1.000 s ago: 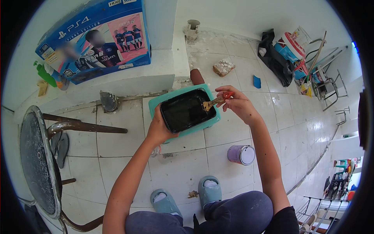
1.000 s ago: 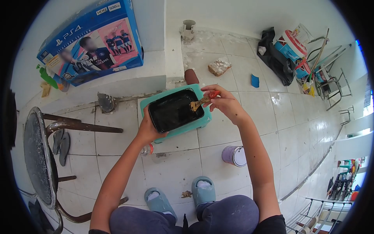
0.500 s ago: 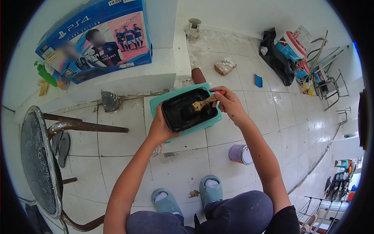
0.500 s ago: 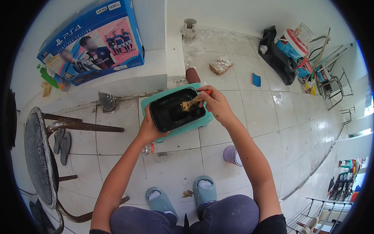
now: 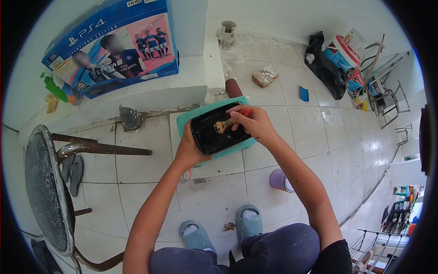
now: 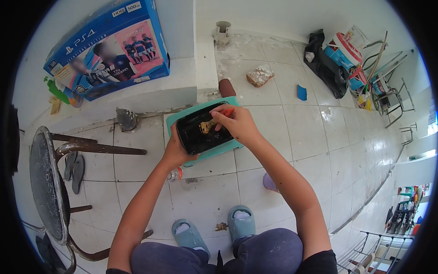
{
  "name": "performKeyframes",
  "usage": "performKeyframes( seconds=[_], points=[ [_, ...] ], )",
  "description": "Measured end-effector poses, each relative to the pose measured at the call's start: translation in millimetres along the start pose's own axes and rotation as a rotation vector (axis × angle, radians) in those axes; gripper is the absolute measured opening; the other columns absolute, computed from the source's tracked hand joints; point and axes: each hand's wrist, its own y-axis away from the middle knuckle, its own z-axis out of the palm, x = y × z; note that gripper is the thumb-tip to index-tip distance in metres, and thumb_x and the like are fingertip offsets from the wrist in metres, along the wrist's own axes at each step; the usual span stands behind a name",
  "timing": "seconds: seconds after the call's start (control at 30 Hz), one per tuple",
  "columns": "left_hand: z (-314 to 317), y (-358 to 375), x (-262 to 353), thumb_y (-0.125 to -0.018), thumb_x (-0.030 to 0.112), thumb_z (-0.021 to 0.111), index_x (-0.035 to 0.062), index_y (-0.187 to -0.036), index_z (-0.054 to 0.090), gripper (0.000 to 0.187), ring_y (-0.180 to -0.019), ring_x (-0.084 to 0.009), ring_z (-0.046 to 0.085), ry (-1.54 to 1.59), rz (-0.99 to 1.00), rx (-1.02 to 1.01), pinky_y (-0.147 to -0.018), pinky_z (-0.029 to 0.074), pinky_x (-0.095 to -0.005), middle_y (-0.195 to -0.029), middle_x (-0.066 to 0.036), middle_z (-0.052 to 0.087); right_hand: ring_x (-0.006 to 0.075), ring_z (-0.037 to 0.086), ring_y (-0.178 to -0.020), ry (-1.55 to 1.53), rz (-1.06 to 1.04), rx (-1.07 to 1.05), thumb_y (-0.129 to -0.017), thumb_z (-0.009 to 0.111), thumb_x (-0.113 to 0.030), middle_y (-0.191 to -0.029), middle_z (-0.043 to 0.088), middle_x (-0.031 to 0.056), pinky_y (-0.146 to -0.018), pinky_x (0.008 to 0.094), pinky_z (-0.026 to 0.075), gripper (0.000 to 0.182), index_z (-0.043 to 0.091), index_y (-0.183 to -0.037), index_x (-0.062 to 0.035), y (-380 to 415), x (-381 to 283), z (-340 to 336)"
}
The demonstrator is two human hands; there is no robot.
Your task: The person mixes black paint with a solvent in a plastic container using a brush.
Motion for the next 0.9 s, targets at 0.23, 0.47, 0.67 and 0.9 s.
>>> performKeyframes(
  seconds=[0.23,0.47,0.67,0.9],
  points=[
    [0,2,-1,-0.055,0.014,0.093,0.0057,-0.151,0.015,0.124,-0.134,-0.0363,0.048,0.069,-0.039,0.007,-0.114,0.04,-0.0407,-0.143,-0.018,0.045,0.008,0.061,-0.065,-0.08,-0.105,0.198,-0.095,0.065,-0.015,-0.078,0.068,0.004,-0.061,0.0229,0.045,0.025,0.071,-0.116,-0.0022,0,6,-17],
    [1,1,-4,-0.054,0.014,0.093,0.0047,-0.152,0.014,0.127,-0.135,-0.0389,0.045,0.03,-0.045,0.009,-0.115,0.039,-0.0417,-0.144,-0.019,0.042,0.0058,0.057,-0.06,-0.124,-0.057,0.245,-0.098,0.062,-0.017,-0.073,0.065,0.0035,-0.046,0.0208,0.037,0.024,0.071,-0.115,-0.0025,5,10,-46],
    [2,1,-4,-0.053,0.013,0.094,0.0048,-0.152,0.015,0.126,-0.135,-0.0375,0.047,0.055,-0.015,0.016,-0.115,0.04,-0.0416,-0.144,-0.018,0.043,0.0064,0.052,-0.048,-0.266,-0.061,0.233,-0.101,0.06,-0.025,-0.07,0.064,0.0042,-0.044,0.0186,0.034,0.028,0.069,-0.118,-0.0049,-3,23,-27],
    [0,0,4,-0.054,0.011,0.094,0.0051,-0.15,0.017,0.123,-0.132,-0.0353,0.051,0.066,-0.044,0.013,-0.113,0.041,-0.0403,-0.141,-0.017,0.048,0.0097,0.058,-0.051,-0.343,-0.005,0.117,-0.099,0.063,-0.018,-0.075,0.063,0.0046,-0.046,0.0214,0.042,0.024,0.064,-0.115,-0.0002,-12,19,7]
  ],
)
